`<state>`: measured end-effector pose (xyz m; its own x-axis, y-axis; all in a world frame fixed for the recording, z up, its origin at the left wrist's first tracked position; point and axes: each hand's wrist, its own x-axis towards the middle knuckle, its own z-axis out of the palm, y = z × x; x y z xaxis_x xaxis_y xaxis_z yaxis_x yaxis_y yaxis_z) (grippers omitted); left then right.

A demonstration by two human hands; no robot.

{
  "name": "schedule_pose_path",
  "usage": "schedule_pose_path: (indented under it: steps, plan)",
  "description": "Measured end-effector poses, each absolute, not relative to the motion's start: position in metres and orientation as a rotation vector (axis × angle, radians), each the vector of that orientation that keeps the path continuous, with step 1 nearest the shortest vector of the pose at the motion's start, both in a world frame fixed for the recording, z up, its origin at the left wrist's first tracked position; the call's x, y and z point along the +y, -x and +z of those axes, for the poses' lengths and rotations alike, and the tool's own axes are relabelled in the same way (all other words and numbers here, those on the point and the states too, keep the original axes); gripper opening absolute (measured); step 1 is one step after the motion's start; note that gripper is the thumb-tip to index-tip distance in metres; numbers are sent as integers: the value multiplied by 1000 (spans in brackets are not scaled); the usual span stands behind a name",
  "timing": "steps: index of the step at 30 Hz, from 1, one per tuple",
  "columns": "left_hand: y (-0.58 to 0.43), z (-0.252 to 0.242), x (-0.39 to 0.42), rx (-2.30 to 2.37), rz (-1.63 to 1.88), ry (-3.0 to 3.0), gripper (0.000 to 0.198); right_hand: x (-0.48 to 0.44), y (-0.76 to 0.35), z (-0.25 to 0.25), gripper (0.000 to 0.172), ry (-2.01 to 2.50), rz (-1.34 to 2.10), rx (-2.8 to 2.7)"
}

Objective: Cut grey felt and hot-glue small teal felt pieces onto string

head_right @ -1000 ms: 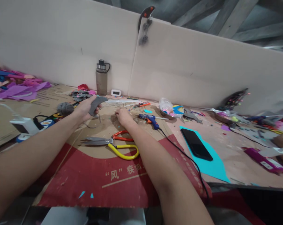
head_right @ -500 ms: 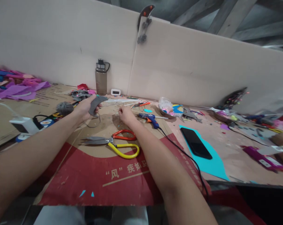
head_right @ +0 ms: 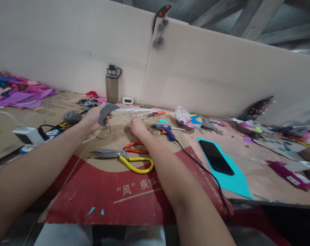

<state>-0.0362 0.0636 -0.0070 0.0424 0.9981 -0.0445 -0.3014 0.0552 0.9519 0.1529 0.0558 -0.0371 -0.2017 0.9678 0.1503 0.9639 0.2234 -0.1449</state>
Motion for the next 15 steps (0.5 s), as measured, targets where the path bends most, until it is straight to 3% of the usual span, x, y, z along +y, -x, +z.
schedule_pose_path:
  steps: [9,15]
  plan:
    - [36,-9,66,971,1295,-979,33,44,-159,-32,22,1697,30,-2357]
    - [36,-9,66,962,1293,-983,33,45,-151,-37,27,1723,-30,-2384]
